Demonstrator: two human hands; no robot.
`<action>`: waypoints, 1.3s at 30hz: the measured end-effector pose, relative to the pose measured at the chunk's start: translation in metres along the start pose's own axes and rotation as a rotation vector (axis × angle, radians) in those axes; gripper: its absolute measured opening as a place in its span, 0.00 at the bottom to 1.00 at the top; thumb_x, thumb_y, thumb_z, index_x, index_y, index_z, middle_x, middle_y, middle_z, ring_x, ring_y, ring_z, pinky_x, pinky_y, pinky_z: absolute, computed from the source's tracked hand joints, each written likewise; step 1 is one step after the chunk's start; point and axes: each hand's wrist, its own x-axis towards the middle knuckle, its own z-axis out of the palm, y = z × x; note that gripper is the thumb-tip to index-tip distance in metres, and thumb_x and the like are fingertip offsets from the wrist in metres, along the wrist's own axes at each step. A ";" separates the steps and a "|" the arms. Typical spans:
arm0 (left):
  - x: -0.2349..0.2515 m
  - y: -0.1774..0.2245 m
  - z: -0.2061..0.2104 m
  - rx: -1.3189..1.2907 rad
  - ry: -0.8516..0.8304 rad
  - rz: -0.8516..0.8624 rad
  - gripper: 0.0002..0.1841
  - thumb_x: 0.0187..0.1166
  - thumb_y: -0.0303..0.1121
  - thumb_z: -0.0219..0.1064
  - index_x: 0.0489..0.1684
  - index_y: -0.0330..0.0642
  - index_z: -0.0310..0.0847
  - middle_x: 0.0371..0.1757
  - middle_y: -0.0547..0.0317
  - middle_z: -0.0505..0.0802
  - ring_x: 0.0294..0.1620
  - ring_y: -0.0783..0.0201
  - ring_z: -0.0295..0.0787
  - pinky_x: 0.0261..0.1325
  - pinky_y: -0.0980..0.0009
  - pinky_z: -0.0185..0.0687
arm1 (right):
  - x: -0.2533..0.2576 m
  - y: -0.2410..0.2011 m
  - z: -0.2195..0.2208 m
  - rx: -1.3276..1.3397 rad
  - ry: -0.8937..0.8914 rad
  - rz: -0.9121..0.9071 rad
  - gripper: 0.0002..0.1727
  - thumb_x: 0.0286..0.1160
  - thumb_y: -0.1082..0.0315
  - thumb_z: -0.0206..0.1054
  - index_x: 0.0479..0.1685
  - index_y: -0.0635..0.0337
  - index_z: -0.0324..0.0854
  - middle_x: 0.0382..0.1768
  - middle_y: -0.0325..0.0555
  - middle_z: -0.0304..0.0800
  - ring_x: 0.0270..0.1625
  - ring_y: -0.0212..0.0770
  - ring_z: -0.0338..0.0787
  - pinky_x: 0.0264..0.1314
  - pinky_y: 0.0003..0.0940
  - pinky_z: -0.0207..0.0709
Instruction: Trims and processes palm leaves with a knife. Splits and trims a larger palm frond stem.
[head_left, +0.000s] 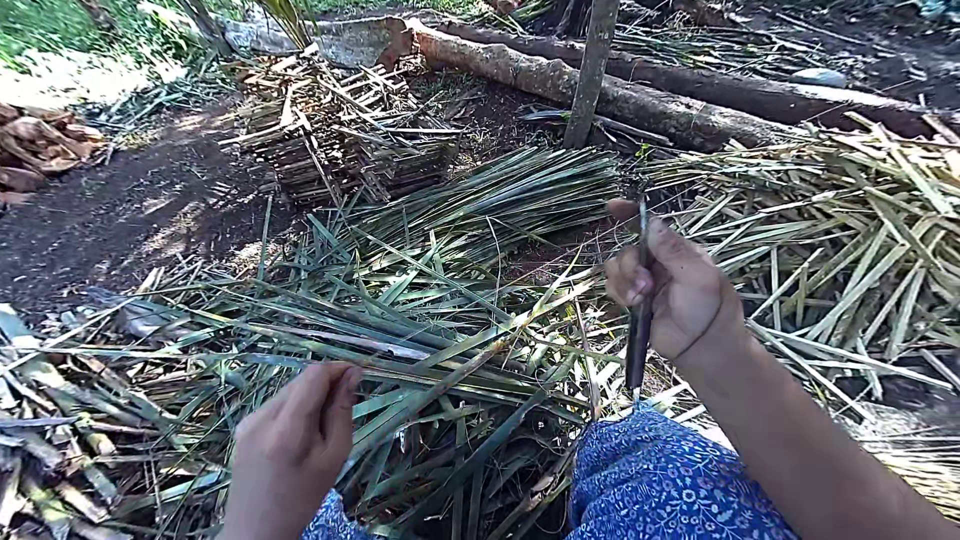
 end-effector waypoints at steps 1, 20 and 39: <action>-0.001 -0.010 -0.005 0.038 -0.010 -0.051 0.19 0.92 0.38 0.53 0.41 0.32 0.84 0.23 0.49 0.85 0.19 0.63 0.77 0.23 0.69 0.71 | 0.003 -0.003 -0.008 0.037 0.064 -0.007 0.25 0.95 0.58 0.35 0.68 0.49 0.80 0.13 0.23 0.71 0.14 0.19 0.71 0.20 0.14 0.69; 0.001 0.011 0.011 -0.225 -0.137 -0.072 0.19 0.91 0.41 0.53 0.39 0.35 0.84 0.22 0.57 0.86 0.22 0.79 0.78 0.29 0.85 0.72 | -0.014 0.015 0.025 -0.076 -0.299 0.269 0.25 0.93 0.60 0.42 0.80 0.55 0.72 0.14 0.28 0.71 0.17 0.22 0.73 0.25 0.16 0.71; -0.006 -0.024 -0.010 -0.222 -0.235 -0.147 0.20 0.92 0.37 0.52 0.44 0.25 0.82 0.26 0.50 0.86 0.25 0.78 0.78 0.32 0.81 0.73 | -0.002 0.003 -0.012 0.061 -0.016 0.127 0.33 0.96 0.53 0.29 0.69 0.59 0.80 0.09 0.27 0.66 0.11 0.21 0.67 0.18 0.16 0.68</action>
